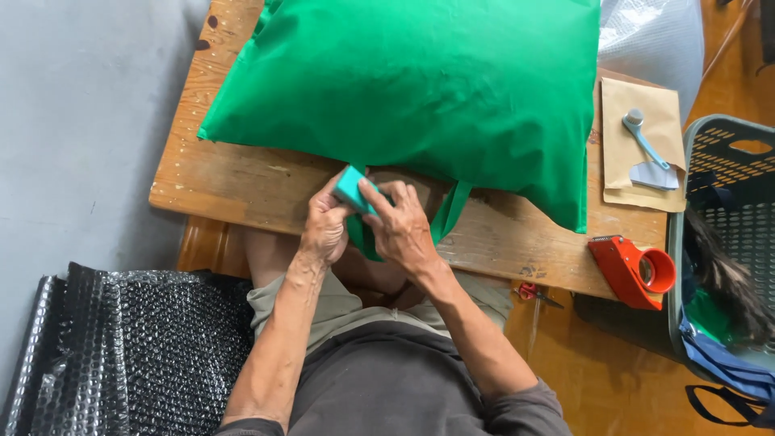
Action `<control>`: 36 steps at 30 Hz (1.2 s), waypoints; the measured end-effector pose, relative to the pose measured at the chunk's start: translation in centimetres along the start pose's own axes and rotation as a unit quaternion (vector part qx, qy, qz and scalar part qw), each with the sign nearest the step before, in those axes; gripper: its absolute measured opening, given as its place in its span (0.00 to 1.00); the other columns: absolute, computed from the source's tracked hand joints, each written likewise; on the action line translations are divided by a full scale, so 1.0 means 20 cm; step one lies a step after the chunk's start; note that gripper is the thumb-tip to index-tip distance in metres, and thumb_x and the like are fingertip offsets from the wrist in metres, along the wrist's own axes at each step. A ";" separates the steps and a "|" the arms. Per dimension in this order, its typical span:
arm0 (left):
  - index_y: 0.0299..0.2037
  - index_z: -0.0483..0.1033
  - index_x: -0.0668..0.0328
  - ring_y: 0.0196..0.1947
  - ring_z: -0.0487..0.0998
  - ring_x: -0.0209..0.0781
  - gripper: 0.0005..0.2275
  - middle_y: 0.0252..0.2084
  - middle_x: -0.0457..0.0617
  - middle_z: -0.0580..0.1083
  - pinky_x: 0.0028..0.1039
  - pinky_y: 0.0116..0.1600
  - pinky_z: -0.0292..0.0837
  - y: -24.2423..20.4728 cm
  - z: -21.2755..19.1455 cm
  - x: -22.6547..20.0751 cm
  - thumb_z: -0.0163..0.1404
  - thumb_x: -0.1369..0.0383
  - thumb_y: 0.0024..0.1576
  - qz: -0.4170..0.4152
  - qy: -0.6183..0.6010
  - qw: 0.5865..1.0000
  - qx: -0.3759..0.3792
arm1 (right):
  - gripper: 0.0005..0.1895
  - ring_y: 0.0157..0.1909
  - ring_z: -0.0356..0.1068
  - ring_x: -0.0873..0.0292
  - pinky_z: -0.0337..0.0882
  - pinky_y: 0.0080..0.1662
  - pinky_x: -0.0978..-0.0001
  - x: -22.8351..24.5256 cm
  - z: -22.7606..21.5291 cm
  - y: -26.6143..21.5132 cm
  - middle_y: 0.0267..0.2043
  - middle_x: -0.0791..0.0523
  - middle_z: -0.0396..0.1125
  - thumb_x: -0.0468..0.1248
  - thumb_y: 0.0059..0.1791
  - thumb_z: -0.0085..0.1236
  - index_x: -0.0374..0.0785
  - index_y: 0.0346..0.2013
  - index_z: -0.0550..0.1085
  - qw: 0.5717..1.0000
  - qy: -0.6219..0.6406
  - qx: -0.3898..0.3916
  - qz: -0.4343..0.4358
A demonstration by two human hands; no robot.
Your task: Brushing the surface of a green tote bag containing a pillow to clean or smooth it.
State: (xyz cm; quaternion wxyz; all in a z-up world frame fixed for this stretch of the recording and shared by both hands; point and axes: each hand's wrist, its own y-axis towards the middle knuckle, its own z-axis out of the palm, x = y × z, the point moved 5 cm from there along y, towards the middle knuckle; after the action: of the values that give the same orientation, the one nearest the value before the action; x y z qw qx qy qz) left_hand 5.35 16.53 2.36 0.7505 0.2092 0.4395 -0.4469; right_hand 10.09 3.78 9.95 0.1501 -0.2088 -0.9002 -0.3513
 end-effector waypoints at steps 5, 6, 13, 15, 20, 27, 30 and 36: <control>0.67 0.68 0.61 0.60 0.76 0.47 0.33 0.61 0.59 0.74 0.38 0.60 0.76 -0.05 0.06 -0.05 0.44 0.91 0.48 -0.022 -0.070 0.997 0.029 | 0.26 0.40 0.64 0.47 0.69 0.45 0.58 0.01 -0.06 0.02 0.43 0.54 0.61 0.42 0.49 0.60 0.47 0.63 0.71 0.998 0.016 0.033 0.042; 0.67 0.68 0.62 0.60 0.76 0.49 0.31 0.61 0.59 0.74 0.40 0.59 0.76 -0.07 0.10 -0.09 0.44 0.90 0.50 -0.025 -0.068 0.996 0.042 | 0.27 0.40 0.63 0.47 0.68 0.46 0.57 0.00 -0.08 0.08 0.43 0.54 0.61 0.40 0.50 0.60 0.45 0.64 0.69 0.999 0.006 -0.002 0.049; 0.68 0.64 0.64 0.57 0.78 0.52 0.28 0.63 0.59 0.72 0.42 0.58 0.79 -0.11 0.05 -0.05 0.42 0.79 0.54 -0.110 -0.215 0.968 0.070 | 0.28 0.39 0.63 0.45 0.68 0.44 0.55 0.14 -0.07 0.16 0.41 0.51 0.60 0.38 0.45 0.66 0.41 0.59 0.72 0.998 -0.030 -0.038 0.039; 0.72 0.58 0.64 0.68 0.62 0.53 0.31 0.71 0.58 0.62 0.46 0.68 0.59 -0.15 0.06 -0.08 0.42 0.67 0.54 -0.112 -0.294 0.944 0.097 | 0.28 0.39 0.63 0.46 0.68 0.44 0.56 0.22 -0.08 0.02 0.40 0.51 0.60 0.38 0.45 0.66 0.41 0.59 0.72 0.998 -0.029 -0.022 0.045; 0.76 0.52 0.65 0.79 0.43 0.55 0.42 0.78 0.60 0.51 0.59 0.75 0.29 -0.15 0.13 -0.15 0.44 0.44 0.54 -0.114 -0.380 0.908 0.137 | 0.27 0.38 0.64 0.50 0.68 0.44 0.62 0.31 -0.13 -0.22 0.41 0.53 0.61 0.40 0.46 0.63 0.42 0.60 0.73 0.998 -0.015 0.012 0.063; 0.74 0.54 0.61 0.76 0.53 0.56 0.36 0.75 0.59 0.57 0.51 0.78 0.43 -0.25 0.26 -0.09 0.32 0.41 0.63 -0.129 -0.304 0.941 0.068 | 0.28 0.38 0.64 0.48 0.69 0.44 0.60 0.26 -0.18 0.00 0.41 0.51 0.61 0.38 0.47 0.64 0.37 0.61 0.71 0.994 0.024 -0.071 0.083; 0.74 0.55 0.57 0.75 0.53 0.59 0.34 0.75 0.57 0.56 0.55 0.77 0.43 -0.27 0.28 -0.10 0.31 0.43 0.65 -0.141 -0.338 0.929 0.061 | 0.27 0.39 0.63 0.47 0.68 0.45 0.59 0.30 -0.21 0.05 0.42 0.51 0.60 0.37 0.48 0.63 0.36 0.61 0.70 0.994 -0.005 -0.086 0.066; 0.77 0.50 0.47 0.78 0.42 0.61 0.33 0.80 0.49 0.47 0.68 0.72 0.37 -0.24 0.31 -0.22 0.34 0.43 0.64 -0.113 -0.310 0.940 0.087 | 0.27 0.38 0.63 0.49 0.68 0.44 0.59 0.35 -0.26 -0.19 0.43 0.51 0.62 0.37 0.46 0.64 0.39 0.60 0.73 0.996 -0.027 -0.057 0.060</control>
State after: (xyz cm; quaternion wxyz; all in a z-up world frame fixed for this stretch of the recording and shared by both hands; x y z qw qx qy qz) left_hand 3.23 11.94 9.78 0.7730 0.0736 0.1656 -0.6080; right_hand 2.92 -0.50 14.44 0.1349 -0.2799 -0.8684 -0.3864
